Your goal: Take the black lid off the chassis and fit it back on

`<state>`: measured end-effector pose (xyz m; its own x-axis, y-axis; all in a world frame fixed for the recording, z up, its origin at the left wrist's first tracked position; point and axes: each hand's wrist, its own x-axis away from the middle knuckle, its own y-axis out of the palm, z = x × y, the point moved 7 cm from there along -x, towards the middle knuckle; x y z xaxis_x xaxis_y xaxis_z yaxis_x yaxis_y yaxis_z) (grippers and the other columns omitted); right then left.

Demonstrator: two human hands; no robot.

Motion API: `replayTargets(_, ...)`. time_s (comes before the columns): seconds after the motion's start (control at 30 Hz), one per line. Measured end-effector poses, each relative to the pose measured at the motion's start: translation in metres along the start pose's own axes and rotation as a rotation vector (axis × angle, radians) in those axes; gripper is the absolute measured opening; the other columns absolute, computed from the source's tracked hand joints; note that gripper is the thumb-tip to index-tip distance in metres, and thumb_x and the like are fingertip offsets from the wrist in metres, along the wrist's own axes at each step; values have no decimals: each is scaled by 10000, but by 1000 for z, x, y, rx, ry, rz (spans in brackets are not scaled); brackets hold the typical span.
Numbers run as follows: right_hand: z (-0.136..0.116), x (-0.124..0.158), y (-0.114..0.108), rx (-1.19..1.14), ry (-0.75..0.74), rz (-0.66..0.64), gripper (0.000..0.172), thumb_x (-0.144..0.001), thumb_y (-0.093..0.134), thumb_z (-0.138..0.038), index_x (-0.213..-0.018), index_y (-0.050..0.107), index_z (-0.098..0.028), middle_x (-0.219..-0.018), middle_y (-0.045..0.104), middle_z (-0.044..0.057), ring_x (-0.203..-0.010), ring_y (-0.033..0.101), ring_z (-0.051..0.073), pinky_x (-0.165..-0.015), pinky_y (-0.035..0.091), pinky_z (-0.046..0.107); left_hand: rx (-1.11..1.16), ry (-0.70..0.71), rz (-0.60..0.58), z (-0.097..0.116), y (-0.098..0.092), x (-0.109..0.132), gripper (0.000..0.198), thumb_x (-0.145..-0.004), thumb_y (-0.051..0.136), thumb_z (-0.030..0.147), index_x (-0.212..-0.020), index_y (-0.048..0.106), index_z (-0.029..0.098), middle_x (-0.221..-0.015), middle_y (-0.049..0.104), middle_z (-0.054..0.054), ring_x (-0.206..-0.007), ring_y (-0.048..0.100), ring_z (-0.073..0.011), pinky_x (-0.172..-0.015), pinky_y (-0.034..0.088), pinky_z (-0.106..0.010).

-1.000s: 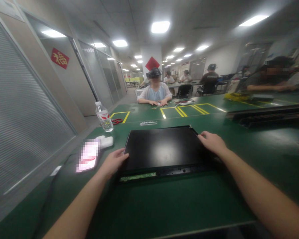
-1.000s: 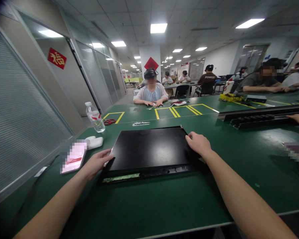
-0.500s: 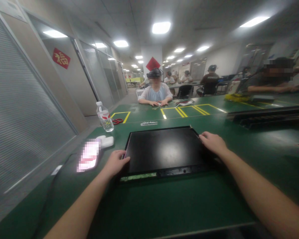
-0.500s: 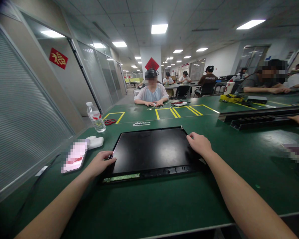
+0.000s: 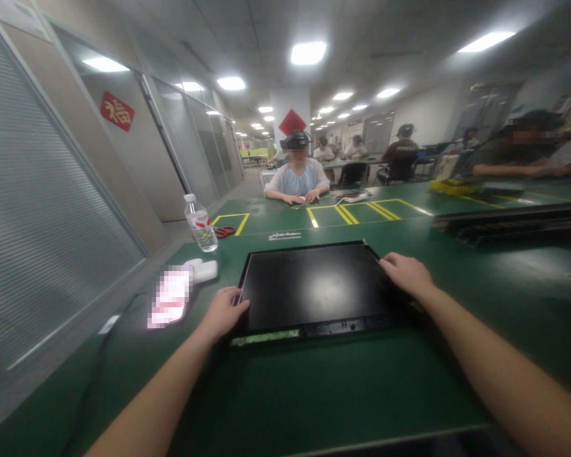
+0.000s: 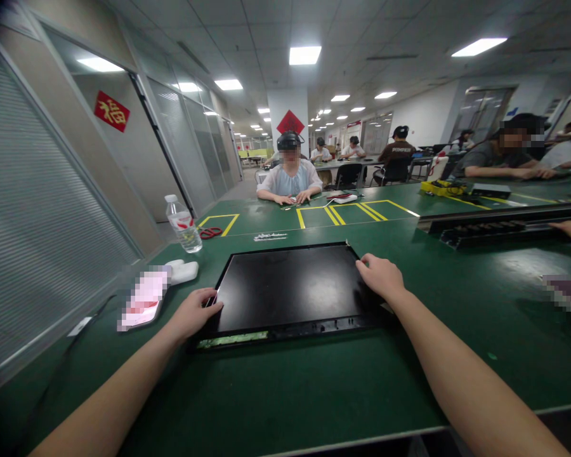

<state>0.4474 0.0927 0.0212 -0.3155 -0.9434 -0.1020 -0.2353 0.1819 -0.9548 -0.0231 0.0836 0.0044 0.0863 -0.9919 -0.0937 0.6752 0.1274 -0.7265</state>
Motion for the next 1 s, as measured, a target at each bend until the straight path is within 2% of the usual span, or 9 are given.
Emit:
replayTargets(0.3, -2, 4, 0, 35, 2, 1, 488, -930, 354, -501, -1094, 722, -225, -1057, 730, 119, -968, 670, 290, -737, 459, 331, 40, -7, 33, 0, 1, 2, 179, -673, 707, 262, -828, 741, 180, -1213, 707, -147, -1269, 551, -348, -1100, 358, -407)
replayTargets(0.67, -4, 10, 3, 63, 4, 21, 460, -935, 364, -475, -1088, 719, -226, -1038, 738, 129, -938, 679, 295, -701, 448, 333, 134, -66, 99, -16, 5, 2, 340, -713, 681, 290, -1003, 757, 131, -1382, 604, -168, -1220, 591, -317, -1053, 425, -421)
replayTargets(1.0, -7, 10, 3, 105, 2, 12, 464, -944, 346, -461, -1099, 715, -226, -1026, 736, 124, -930, 683, 284, -697, 453, 320, 68, -40, 94, -15, 7, 1, 338, -729, 667, 297, -1000, 750, 113, -1403, 533, -177, -1311, 522, -325, -1115, 389, -386)
